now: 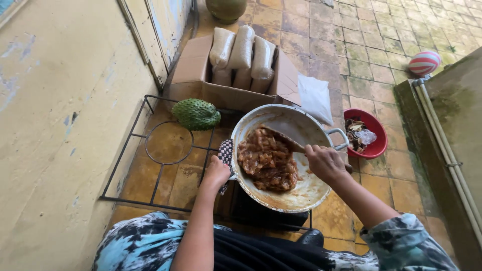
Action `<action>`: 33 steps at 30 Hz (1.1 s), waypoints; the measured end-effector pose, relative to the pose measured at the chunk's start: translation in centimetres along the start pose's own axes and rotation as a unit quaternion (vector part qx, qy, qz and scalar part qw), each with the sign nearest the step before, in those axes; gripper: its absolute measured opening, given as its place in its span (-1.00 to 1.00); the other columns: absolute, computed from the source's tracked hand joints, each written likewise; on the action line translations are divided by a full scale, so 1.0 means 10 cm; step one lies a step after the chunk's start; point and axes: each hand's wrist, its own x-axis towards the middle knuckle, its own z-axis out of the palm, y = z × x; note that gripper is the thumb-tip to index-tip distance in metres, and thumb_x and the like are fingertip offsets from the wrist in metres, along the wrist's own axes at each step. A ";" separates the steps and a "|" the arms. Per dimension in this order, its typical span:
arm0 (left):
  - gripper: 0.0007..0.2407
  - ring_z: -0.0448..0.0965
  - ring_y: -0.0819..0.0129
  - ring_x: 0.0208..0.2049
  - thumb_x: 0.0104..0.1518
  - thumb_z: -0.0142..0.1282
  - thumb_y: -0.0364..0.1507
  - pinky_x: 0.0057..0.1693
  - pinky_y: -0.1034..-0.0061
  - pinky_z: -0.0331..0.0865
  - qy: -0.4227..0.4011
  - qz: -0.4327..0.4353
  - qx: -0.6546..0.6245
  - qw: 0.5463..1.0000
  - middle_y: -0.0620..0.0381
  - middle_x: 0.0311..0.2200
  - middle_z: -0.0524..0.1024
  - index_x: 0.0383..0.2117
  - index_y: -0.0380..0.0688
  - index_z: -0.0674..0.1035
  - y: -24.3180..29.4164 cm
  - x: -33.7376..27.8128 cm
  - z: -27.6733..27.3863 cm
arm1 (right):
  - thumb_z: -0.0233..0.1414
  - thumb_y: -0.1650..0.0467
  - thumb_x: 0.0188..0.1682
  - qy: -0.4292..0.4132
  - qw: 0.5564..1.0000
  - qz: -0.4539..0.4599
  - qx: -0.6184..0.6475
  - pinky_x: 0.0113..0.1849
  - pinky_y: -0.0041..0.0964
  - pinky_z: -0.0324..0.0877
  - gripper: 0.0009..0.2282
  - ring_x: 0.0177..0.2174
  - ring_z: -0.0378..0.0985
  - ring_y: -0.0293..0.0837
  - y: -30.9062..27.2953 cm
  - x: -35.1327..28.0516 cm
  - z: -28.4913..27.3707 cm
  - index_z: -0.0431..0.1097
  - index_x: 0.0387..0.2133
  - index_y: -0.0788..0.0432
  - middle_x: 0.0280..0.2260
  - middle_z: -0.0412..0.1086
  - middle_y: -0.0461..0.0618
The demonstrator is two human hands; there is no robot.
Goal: Stirring a thick brown paste in a large pan using a wooden spatula
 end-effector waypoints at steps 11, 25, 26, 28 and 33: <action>-0.66 0.44 -0.09 0.20 0.18 -0.36 -0.31 0.32 0.12 0.22 -0.007 -0.011 0.017 1.000 -0.22 0.08 0.47 0.03 -0.18 0.21 0.11 -0.14 -0.09 | 0.05 0.41 -0.20 -0.113 0.965 -0.102 -0.212 -0.56 -0.22 0.21 -0.74 -0.59 0.46 -0.09 -0.56 -0.68 -1.07 0.47 -0.22 0.20 -0.56 0.36 -0.10; -0.59 0.43 -0.11 0.20 0.08 -0.17 -0.23 0.25 0.07 0.29 0.015 -0.011 -0.040 0.999 -0.23 0.05 0.50 0.05 -0.10 0.34 -0.04 0.01 -0.07 | 0.10 0.24 -0.11 -0.323 0.940 0.093 -0.060 -0.32 -0.10 0.49 -0.81 -0.37 0.68 -0.02 0.51 0.11 -1.93 0.57 -0.24 -0.18 -0.39 0.55 -0.02; -0.60 0.43 -0.12 0.20 0.08 -0.17 -0.24 0.25 0.07 0.30 0.017 -0.012 -0.048 0.999 -0.25 0.05 0.50 0.04 -0.11 0.35 -0.01 -0.04 -0.09 | 0.04 0.21 -0.12 -0.324 0.939 0.103 -0.058 -0.28 -0.10 0.51 -0.78 -0.34 0.69 -0.02 0.58 0.06 -1.74 0.57 -0.26 -0.17 -0.38 0.57 -0.05; -0.61 0.43 -0.13 0.19 0.09 -0.16 -0.25 0.24 0.07 0.30 0.017 -0.017 -0.056 0.998 -0.27 0.04 0.50 0.03 -0.13 0.36 0.04 -0.14 -0.13 | -0.01 0.18 -0.13 -0.328 0.937 0.109 -0.054 -0.24 -0.11 0.53 -0.75 -0.30 0.70 -0.02 0.72 -0.09 -1.35 0.57 -0.28 -0.16 -0.37 0.59 -0.08; -0.59 0.39 -0.20 0.21 0.12 -0.18 -0.26 0.29 0.07 0.26 0.004 -0.006 -0.076 0.997 -0.31 0.09 0.46 0.07 -0.16 0.32 0.03 -0.12 -0.13 | 0.05 0.19 -0.09 -0.379 0.924 0.044 -0.035 -0.19 0.00 0.57 -0.76 -0.31 0.71 0.08 0.93 -0.63 -0.61 0.44 -0.19 -0.10 -0.41 0.57 0.07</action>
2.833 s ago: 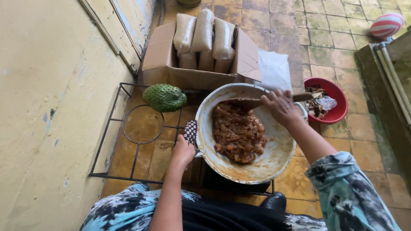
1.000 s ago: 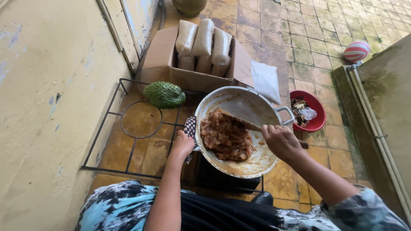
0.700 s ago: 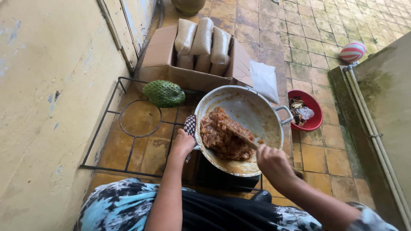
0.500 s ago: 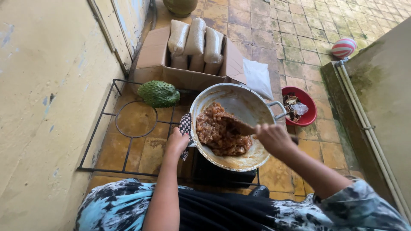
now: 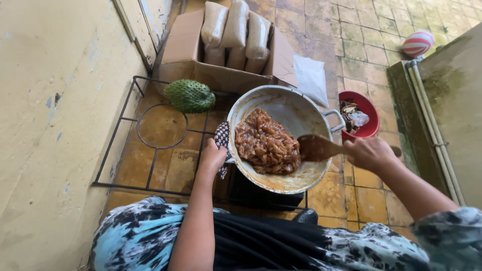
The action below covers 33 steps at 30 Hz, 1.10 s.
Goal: Stirring a thick brown paste in a large pan using a wooden spatula
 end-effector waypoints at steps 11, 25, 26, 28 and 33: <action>-0.61 0.42 -0.17 0.19 0.15 -0.22 -0.28 0.27 0.08 0.30 -0.016 -0.004 0.019 1.000 -0.27 0.07 0.48 0.08 -0.18 0.25 -0.03 0.09 0.00 | 0.02 0.10 -0.01 -0.158 0.925 0.008 0.346 0.00 0.15 0.47 -0.65 -0.09 0.61 0.23 -1.42 -0.04 0.24 0.43 -0.05 -0.03 -0.18 0.58 0.21; -0.59 0.38 -0.17 0.23 0.16 -0.26 -0.28 0.28 -0.01 0.26 -0.034 -0.021 0.073 0.997 -0.26 0.11 0.44 0.11 -0.20 0.18 0.14 -0.09 -0.03 | -0.02 0.19 0.12 -0.178 0.208 0.059 0.960 -0.68 -0.58 -0.05 -0.77 -0.74 0.00 -0.48 -2.08 0.73 -0.04 0.27 -0.27 0.10 -0.58 -0.08 -0.32; -0.59 0.38 -0.17 0.23 0.15 -0.26 -0.29 0.28 -0.02 0.26 -0.028 -0.028 0.068 0.997 -0.26 0.11 0.44 0.11 -0.19 0.19 0.18 -0.16 -0.05 | -0.04 0.18 0.14 -0.172 0.127 0.035 0.976 -0.66 -0.60 -0.03 -0.74 -0.73 0.04 -0.49 -2.01 0.66 0.03 0.27 -0.22 0.13 -0.57 -0.05 -0.33; -0.60 0.38 -0.17 0.23 0.15 -0.26 -0.29 0.27 -0.03 0.26 -0.025 -0.028 0.064 0.997 -0.25 0.11 0.43 0.10 -0.19 0.19 0.18 -0.14 -0.03 | -0.06 0.17 0.17 -0.157 0.047 0.011 0.986 -0.64 -0.62 -0.01 -0.72 -0.71 0.08 -0.50 -1.87 0.51 0.20 0.28 -0.18 0.16 -0.55 -0.02 -0.34; -0.57 0.39 -0.13 0.21 0.10 -0.35 -0.32 0.24 -0.04 0.27 0.005 -0.053 0.053 0.997 -0.17 0.09 0.45 0.13 -0.17 0.19 0.09 0.03 0.06 | -0.09 0.21 0.20 -0.138 -0.070 -0.014 0.988 -0.63 -0.66 0.04 -0.70 -0.68 0.13 -0.52 -1.68 0.04 0.53 0.30 -0.14 0.25 -0.53 0.02 -0.33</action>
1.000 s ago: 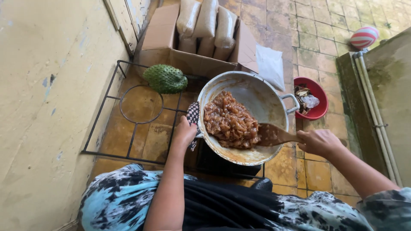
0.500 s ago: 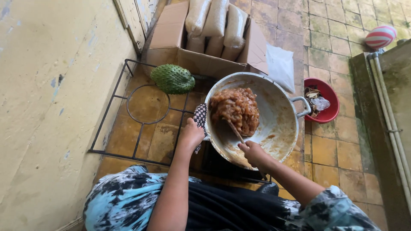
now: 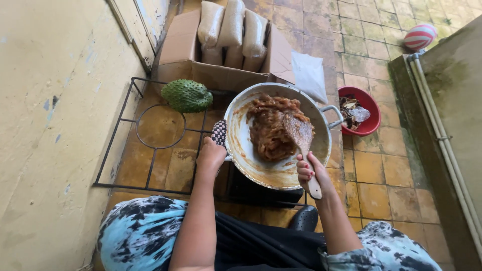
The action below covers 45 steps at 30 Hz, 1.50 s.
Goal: Stirring a thick brown paste in a large pan using a wooden spatula
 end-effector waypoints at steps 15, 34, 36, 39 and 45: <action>-0.58 0.39 -0.09 0.21 0.13 -0.25 -0.28 0.24 -0.03 0.28 0.052 0.038 -0.036 0.997 -0.11 0.17 0.39 0.11 -0.17 0.28 -0.03 -0.07 0.05 | -0.20 0.07 0.17 0.114 0.908 -0.084 -0.394 -0.68 -0.28 0.25 -0.56 -0.74 0.28 -0.15 -0.01 -0.21 0.75 0.31 -0.02 0.18 -0.61 0.22 0.04; -0.57 0.40 -0.13 0.16 0.15 -0.09 -0.20 0.15 -0.06 0.34 0.124 0.084 0.075 0.986 -0.09 0.05 0.35 0.05 -0.23 0.37 -0.22 0.27 0.23 | -0.01 -0.03 -0.04 0.279 -0.054 0.062 -0.957 -0.22 -0.10 0.54 -0.67 -0.28 0.71 -0.09 -1.32 -0.79 1.23 0.57 -0.25 -0.23 -0.41 0.59 -0.14; -0.56 0.41 -0.14 0.14 0.11 -0.07 -0.19 0.13 -0.04 0.38 0.130 0.084 0.052 0.987 -0.11 0.03 0.35 0.03 -0.24 0.38 -0.27 0.36 0.24 | -0.03 0.18 0.02 0.225 -0.170 -0.051 -0.958 -0.38 0.04 0.45 -0.79 -0.49 0.61 -0.06 -1.68 -0.46 0.50 0.49 -0.35 -0.03 -0.54 0.46 -0.09; -0.59 0.44 -0.19 0.13 0.13 -0.13 -0.23 0.16 -0.02 0.38 0.094 0.097 0.011 0.991 -0.16 0.05 0.35 0.02 -0.27 0.36 -0.31 0.47 0.28 | -0.01 0.08 0.00 0.151 -0.013 0.035 -0.988 -0.19 0.16 0.53 -0.67 -0.27 0.68 0.21 -1.44 -0.61 0.63 0.39 -0.19 0.03 -0.38 0.57 0.20; -0.64 0.47 -0.28 0.09 0.15 -0.16 -0.33 0.16 -0.03 0.40 0.082 0.102 0.021 0.991 -0.26 0.02 0.38 0.01 -0.33 0.30 -0.30 0.59 0.34 | 0.11 -0.01 -0.11 0.145 0.178 0.129 -0.965 -0.01 0.12 0.50 -0.58 -0.09 0.63 0.15 -0.80 -0.42 0.06 0.41 -0.10 -0.11 -0.20 0.59 0.09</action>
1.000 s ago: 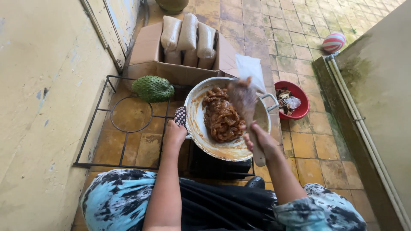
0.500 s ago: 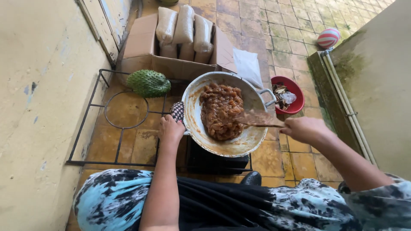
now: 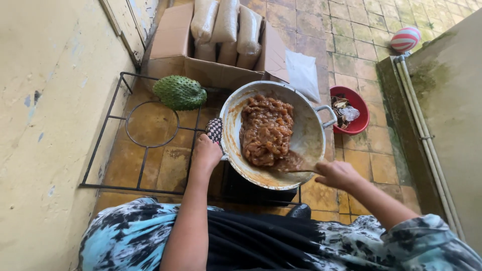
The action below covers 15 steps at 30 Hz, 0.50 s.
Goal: Stirring a thick brown paste in a large pan using a wooden spatula
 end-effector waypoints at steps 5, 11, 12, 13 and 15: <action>-0.66 0.51 -0.32 0.05 0.16 -0.19 -0.35 0.15 -0.03 0.42 -0.002 0.003 0.007 1.000 -0.29 0.01 0.40 -0.01 -0.32 0.28 -0.07 0.03 0.06 | 0.09 0.03 -0.08 -0.009 0.983 0.018 0.184 0.04 0.13 0.43 -0.59 -0.01 0.55 0.21 -1.05 0.27 0.17 0.34 -0.07 -0.07 -0.11 0.52 0.16; -0.66 0.53 -0.35 0.02 0.17 -0.20 -0.33 0.13 -0.06 0.43 -0.015 -0.003 0.029 0.999 -0.30 0.00 0.41 -0.02 -0.30 0.25 -0.01 -0.06 -0.03 | 0.18 0.30 0.01 -0.088 0.665 0.016 0.741 -0.72 -0.42 -0.01 -0.76 -0.79 0.10 -0.26 -1.71 0.67 -0.12 0.29 -0.21 0.13 -0.68 0.04 -0.14; -0.67 0.52 -0.34 0.04 0.18 -0.21 -0.34 0.13 -0.06 0.43 -0.017 -0.005 0.037 0.999 -0.31 0.01 0.41 -0.01 -0.30 0.25 0.05 -0.10 -0.09 | 0.19 0.30 0.01 -0.108 0.571 -0.012 0.814 -0.69 -0.44 0.01 -0.76 -0.76 0.11 -0.32 -1.78 0.68 -0.24 0.26 -0.29 0.11 -0.64 0.03 -0.17; -0.67 0.52 -0.34 0.04 0.18 -0.21 -0.34 0.13 -0.06 0.43 -0.018 -0.003 0.039 0.999 -0.31 0.01 0.41 -0.01 -0.30 0.25 0.03 -0.10 -0.07 | 0.19 0.30 0.01 -0.106 0.568 -0.012 0.816 -0.69 -0.44 0.01 -0.76 -0.76 0.11 -0.32 -1.76 0.70 -0.26 0.26 -0.29 0.11 -0.64 0.03 -0.17; -0.67 0.53 -0.29 0.05 0.19 -0.21 -0.31 0.15 -0.07 0.41 -0.024 -0.023 0.023 0.999 -0.27 0.02 0.42 0.00 -0.24 0.25 0.01 -0.09 -0.05 | 0.05 0.23 0.12 -0.156 0.388 -0.042 0.908 -0.65 -0.56 -0.03 -0.77 -0.74 0.03 -0.43 -1.73 0.76 -0.31 0.27 -0.23 0.13 -0.58 -0.05 -0.28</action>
